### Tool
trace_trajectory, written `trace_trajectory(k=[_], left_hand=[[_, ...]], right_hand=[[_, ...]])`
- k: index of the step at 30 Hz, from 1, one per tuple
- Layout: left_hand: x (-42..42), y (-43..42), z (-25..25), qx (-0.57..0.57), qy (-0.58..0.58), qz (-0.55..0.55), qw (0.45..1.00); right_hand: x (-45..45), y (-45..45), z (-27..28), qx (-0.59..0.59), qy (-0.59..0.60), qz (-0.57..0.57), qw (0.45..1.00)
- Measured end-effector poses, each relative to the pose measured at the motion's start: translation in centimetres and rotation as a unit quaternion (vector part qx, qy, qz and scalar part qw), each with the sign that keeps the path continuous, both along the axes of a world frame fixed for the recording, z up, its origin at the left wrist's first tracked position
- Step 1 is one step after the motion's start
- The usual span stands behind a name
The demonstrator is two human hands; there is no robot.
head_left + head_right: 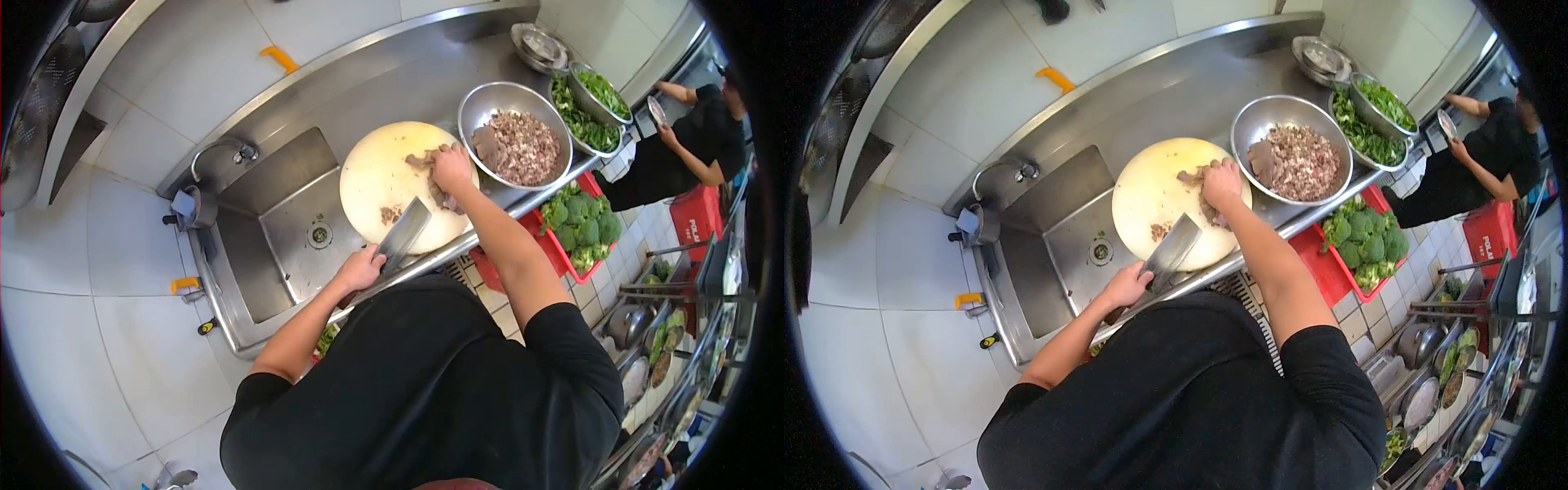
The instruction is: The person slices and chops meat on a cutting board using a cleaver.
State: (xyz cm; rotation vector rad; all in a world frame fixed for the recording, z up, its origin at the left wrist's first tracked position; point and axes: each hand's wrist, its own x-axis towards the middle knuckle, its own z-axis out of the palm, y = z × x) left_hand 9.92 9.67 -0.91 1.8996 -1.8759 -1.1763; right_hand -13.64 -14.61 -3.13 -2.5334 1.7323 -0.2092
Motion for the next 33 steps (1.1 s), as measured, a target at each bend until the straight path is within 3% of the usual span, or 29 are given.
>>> trace_trajectory(k=[1, 3, 4, 5, 8, 11, 13, 15, 17, 19, 23, 27, 33], left_hand=[[0.4, -0.1, -0.4, -0.052, -0.005, -0.009, 0.999], [1.2, -0.8, 0.7, 0.011, -0.041, 0.029, 0.999], [1.2, -1.3, 2.2, 0.051, -0.037, 0.06, 0.996], [1.4, -1.6, 2.8, 0.091, -0.033, 0.09, 0.991], [2.9, -2.5, 0.3, 0.054, -0.027, 0.108, 0.992], [2.7, -3.1, 2.0, 0.076, -0.014, 0.131, 0.988], [2.6, -3.5, 2.7, 0.085, -0.008, 0.136, 0.987], [2.8, -3.6, 2.5, 0.08, -0.004, 0.127, 0.989], [2.8, -3.6, 2.7, 0.069, -0.016, 0.118, 0.991], [2.9, -3.3, 2.5, 0.044, -0.037, 0.103, 0.993], [2.4, -1.8, 4.8, 0.004, -0.13, 0.051, 0.99], [1.0, -0.5, 5.3, 0.043, -0.155, 0.045, 0.986], [0.8, -2.5, 4.5, 0.039, -0.16, 0.019, 0.986]], right_hand=[[-0.1, -0.6, 0.3, 0.008, -0.027, -0.023, 0.999], [0.2, -0.9, 1.1, 0.033, -0.078, -0.062, 0.994], [0.2, -1.0, 3.2, 0.119, -0.148, -0.103, 0.976], [0.0, -1.6, 3.2, 0.155, -0.207, -0.095, 0.961], [-0.6, -2.1, 4.9, 0.258, -0.367, -0.093, 0.889], [-0.1, -0.1, 6.8, 0.279, -0.418, -0.028, 0.864], [0.7, 3.5, 7.7, 0.159, -0.402, 0.028, 0.901], [0.6, 5.9, 5.4, 0.01, -0.339, 0.192, 0.921], [0.3, 10.4, 2.8, -0.025, -0.246, 0.21, 0.946], [-0.4, 13.3, -0.2, 0.044, -0.178, 0.281, 0.942], [-0.9, 16.2, -1.1, 0.014, -0.18, 0.235, 0.955], [-0.2, 16.6, 0.2, 0.021, -0.207, 0.236, 0.949], [1.1, 14.7, -3.3, -0.012, -0.268, 0.186, 0.945]])
